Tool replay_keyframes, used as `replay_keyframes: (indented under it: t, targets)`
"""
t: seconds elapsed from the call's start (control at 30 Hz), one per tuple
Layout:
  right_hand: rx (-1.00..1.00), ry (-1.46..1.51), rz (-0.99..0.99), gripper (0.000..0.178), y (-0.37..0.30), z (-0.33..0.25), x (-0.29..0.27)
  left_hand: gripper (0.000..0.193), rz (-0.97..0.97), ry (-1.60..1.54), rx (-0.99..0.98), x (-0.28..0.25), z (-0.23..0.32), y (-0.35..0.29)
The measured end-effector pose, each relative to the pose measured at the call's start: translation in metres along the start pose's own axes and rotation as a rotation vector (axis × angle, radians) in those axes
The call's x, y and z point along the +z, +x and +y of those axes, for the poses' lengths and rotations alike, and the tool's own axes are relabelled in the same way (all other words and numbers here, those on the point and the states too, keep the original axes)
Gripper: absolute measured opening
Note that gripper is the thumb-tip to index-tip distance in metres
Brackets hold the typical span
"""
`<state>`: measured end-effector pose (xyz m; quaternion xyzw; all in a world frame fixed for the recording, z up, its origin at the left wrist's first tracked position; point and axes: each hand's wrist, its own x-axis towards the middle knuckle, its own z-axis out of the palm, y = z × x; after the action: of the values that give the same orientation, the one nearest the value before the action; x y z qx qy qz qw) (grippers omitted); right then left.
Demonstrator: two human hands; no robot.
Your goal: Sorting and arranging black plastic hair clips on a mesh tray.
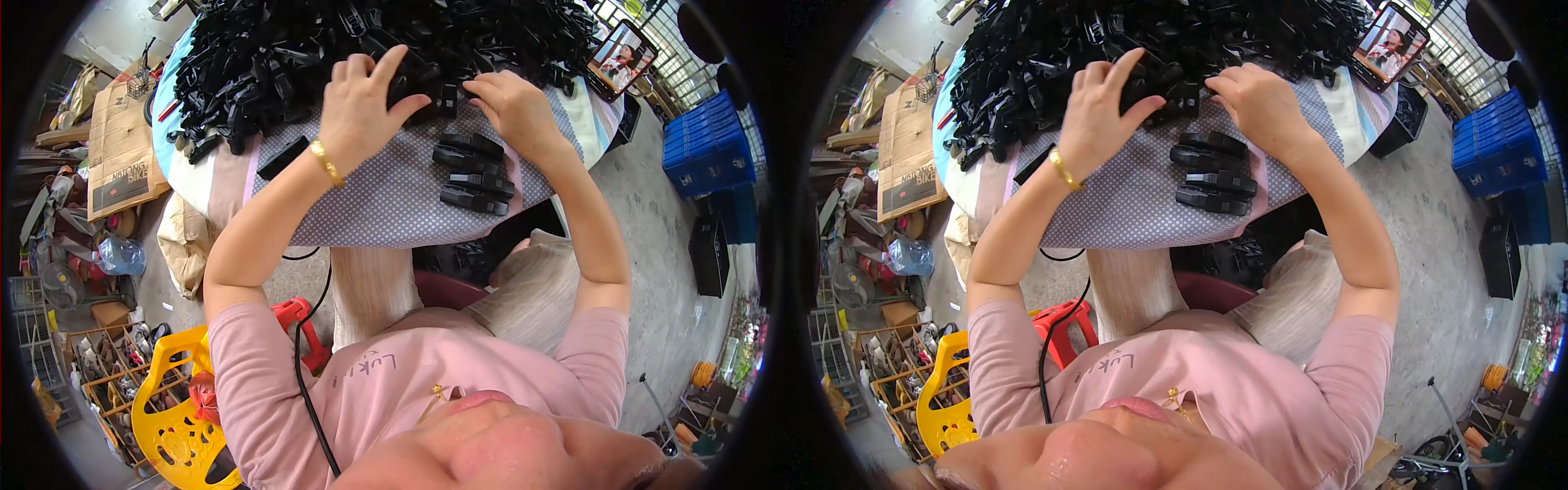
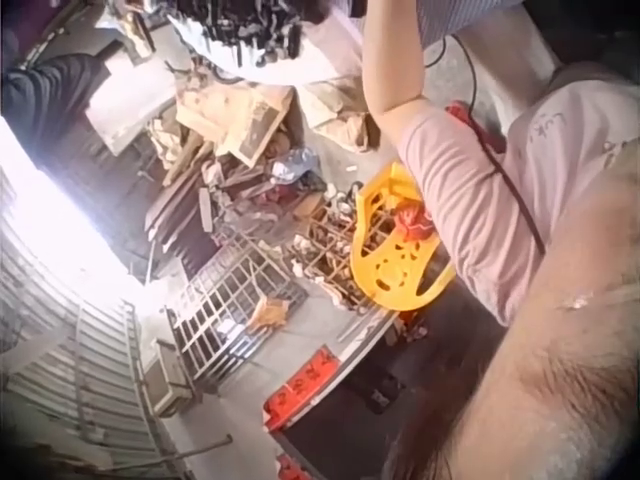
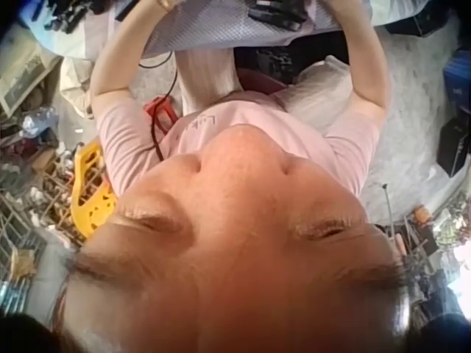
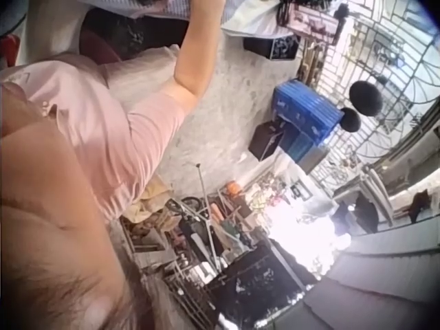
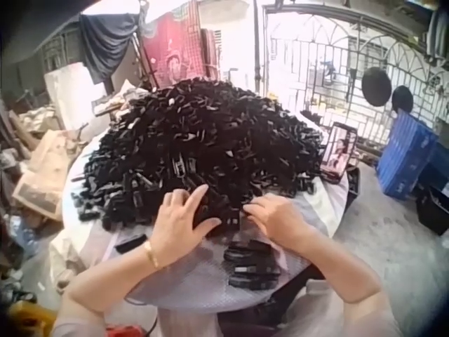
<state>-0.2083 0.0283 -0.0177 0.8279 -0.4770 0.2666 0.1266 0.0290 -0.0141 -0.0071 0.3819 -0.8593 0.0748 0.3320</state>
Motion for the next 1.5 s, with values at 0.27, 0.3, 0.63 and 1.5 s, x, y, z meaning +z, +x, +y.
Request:
replay_keyframes:
  t: [0.27, 0.3, 0.63, 1.5]
  targets:
    - [0.246, 0.394, 0.001, 0.031, -0.003, -0.005, -0.012, 0.034, -0.280, -0.059, -0.094, -0.027, -0.002, -0.004]
    - [0.232, 0.508, -0.127, 0.030, -0.003, -0.008, -0.019, 0.028, -0.231, -0.060, -0.064, -0.026, 0.000, -0.006]
    - [0.003, 0.602, -0.343, 0.029, -0.008, -0.027, -0.027, 0.030, -0.130, -0.043, 0.068, -0.020, 0.007, -0.013]
    - [0.049, 0.475, -0.107, 0.026, -0.022, -0.032, -0.030, 0.018, -0.390, -0.516, -0.012, -0.022, 0.020, -0.019]
